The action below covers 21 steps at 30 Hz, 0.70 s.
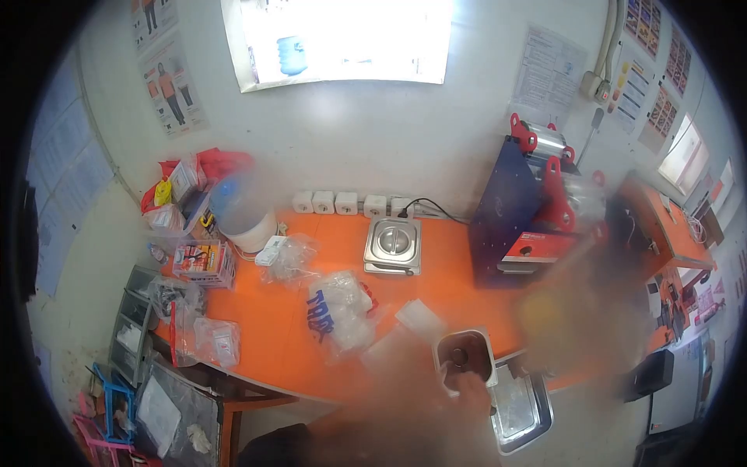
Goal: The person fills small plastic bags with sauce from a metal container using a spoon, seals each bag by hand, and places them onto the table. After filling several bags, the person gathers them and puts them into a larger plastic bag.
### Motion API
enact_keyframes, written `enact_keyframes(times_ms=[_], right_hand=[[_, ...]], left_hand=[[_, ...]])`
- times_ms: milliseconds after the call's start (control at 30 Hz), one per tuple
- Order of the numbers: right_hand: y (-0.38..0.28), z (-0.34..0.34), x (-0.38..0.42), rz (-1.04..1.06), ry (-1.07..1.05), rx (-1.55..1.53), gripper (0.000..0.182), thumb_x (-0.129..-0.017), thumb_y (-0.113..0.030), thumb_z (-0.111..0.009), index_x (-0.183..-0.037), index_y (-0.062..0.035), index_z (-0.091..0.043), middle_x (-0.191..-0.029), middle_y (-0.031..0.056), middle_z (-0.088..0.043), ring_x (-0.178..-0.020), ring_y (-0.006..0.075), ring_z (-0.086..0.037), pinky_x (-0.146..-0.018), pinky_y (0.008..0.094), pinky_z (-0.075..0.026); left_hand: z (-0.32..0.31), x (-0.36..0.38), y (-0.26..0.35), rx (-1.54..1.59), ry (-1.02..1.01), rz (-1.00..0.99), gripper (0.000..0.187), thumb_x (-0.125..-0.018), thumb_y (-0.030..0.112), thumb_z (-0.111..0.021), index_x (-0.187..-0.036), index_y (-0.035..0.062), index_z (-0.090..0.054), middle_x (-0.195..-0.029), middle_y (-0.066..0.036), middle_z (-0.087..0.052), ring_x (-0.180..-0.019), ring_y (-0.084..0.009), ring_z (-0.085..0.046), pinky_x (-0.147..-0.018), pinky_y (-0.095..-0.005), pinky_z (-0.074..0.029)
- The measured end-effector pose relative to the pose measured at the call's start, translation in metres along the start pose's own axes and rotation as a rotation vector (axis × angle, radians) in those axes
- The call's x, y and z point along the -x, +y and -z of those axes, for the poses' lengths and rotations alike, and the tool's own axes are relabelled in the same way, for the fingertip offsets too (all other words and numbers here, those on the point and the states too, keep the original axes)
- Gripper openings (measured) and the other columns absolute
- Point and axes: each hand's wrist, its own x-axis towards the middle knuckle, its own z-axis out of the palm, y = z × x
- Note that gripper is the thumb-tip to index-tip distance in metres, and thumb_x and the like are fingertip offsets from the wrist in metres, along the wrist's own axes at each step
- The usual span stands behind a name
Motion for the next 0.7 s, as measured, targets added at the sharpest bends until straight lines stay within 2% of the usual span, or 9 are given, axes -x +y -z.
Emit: enact_keyframes(times_ms=[67,100,200,267,400,500,567,667,700], right_hand=[[0.004,-0.009,0.012,-0.205,-0.512,0.095,0.019,-0.086,-0.019,-0.075,-0.086,-0.0021,-0.067,-0.081,0.0179,-0.067,-0.074,0.0403,-0.065,-0.065,0.0464,-0.048],[-0.001,-0.010,0.013,-0.252,-0.511,0.044,0.027,-0.093,-0.024,-0.065,-0.080,0.0000,-0.067,-0.077,0.0207,-0.067,-0.074,0.0423,-0.065,-0.066,0.0475,-0.048],[-0.024,0.017,-0.005,-0.331,-0.524,-0.199,0.025,-0.095,-0.019,-0.060,-0.083,0.0004,-0.069,-0.076,0.0214,-0.066,-0.074,0.0423,-0.065,-0.067,0.0473,-0.050],[-0.015,0.017,0.000,-0.296,-0.569,-0.199,0.025,-0.096,-0.018,-0.058,-0.084,0.0006,-0.069,-0.075,0.0218,-0.066,-0.074,0.0414,-0.066,-0.067,0.0466,-0.050],[-0.008,0.014,0.007,-0.271,-0.606,-0.286,0.025,-0.095,-0.015,-0.057,-0.081,0.0012,-0.069,-0.070,0.0221,-0.064,-0.070,0.0399,-0.066,-0.064,0.0452,-0.050],[-0.006,0.007,0.016,-0.289,-0.567,-0.099,0.021,-0.089,-0.016,-0.062,-0.075,-0.0012,-0.069,-0.067,0.0210,-0.064,-0.064,0.0400,-0.066,-0.060,0.0472,-0.051],[-0.004,-0.002,0.027,-0.251,-0.486,0.077,0.019,-0.083,-0.018,-0.066,-0.073,-0.0023,-0.070,-0.067,0.0216,-0.064,-0.064,0.0400,-0.066,-0.061,0.0496,-0.052],[0.006,-0.003,0.027,-0.375,-0.389,0.284,0.026,-0.083,-0.021,-0.065,-0.067,-0.0013,-0.069,-0.068,0.0209,-0.066,-0.064,0.0394,-0.068,-0.062,0.0497,-0.055],[0.004,0.001,0.023,-0.372,-0.382,0.306,0.027,-0.084,-0.021,-0.065,-0.067,-0.0008,-0.069,-0.069,0.0213,-0.067,-0.065,0.0394,-0.068,-0.063,0.0500,-0.055]], left_hand=[[-0.004,0.000,-0.016,-0.126,-0.010,-0.034,0.019,-0.087,0.016,-0.077,-0.096,-0.0001,-0.071,-0.083,-0.007,-0.068,-0.078,-0.0155,-0.064,-0.077,-0.0314,-0.051],[-0.004,0.001,-0.019,-0.127,-0.016,-0.032,0.019,-0.087,0.016,-0.077,-0.096,-0.0001,-0.071,-0.083,-0.007,-0.068,-0.078,-0.0155,-0.064,-0.077,-0.0314,-0.051],[-0.004,0.001,-0.020,-0.138,0.029,-0.151,0.018,-0.088,0.018,-0.076,-0.094,0.0014,-0.071,-0.079,-0.006,-0.067,-0.072,-0.0146,-0.063,-0.070,-0.0303,-0.050],[-0.001,0.002,-0.013,0.059,-0.185,0.230,0.017,-0.089,0.018,-0.075,-0.094,0.0022,-0.071,-0.078,-0.005,-0.068,-0.069,-0.0137,-0.063,-0.065,-0.0283,-0.048],[-0.009,0.006,-0.011,0.028,-0.207,0.053,0.018,-0.093,0.020,-0.069,-0.090,0.0028,-0.069,-0.075,-0.004,-0.068,-0.064,-0.0120,-0.062,-0.061,-0.0278,-0.047],[-0.030,0.005,-0.035,0.062,-0.172,0.069,0.022,-0.095,0.022,-0.061,-0.087,0.0025,-0.068,-0.075,-0.010,-0.070,-0.062,-0.0206,-0.065,-0.059,-0.0336,-0.049],[-0.042,0.009,-0.041,-0.322,0.047,-0.046,0.022,-0.093,0.022,-0.058,-0.085,0.0032,-0.066,-0.075,-0.017,-0.069,-0.066,-0.0333,-0.068,-0.061,-0.0415,-0.051],[-0.045,0.002,-0.026,-0.477,0.174,0.149,0.019,-0.089,0.023,-0.061,-0.085,0.0043,-0.066,-0.076,-0.021,-0.068,-0.072,-0.0423,-0.067,-0.063,-0.0490,-0.051],[-0.046,0.002,-0.024,-0.624,0.203,0.066,0.020,-0.088,0.024,-0.062,-0.084,0.0048,-0.066,-0.075,-0.020,-0.069,-0.071,-0.0418,-0.067,-0.062,-0.0497,-0.052]])
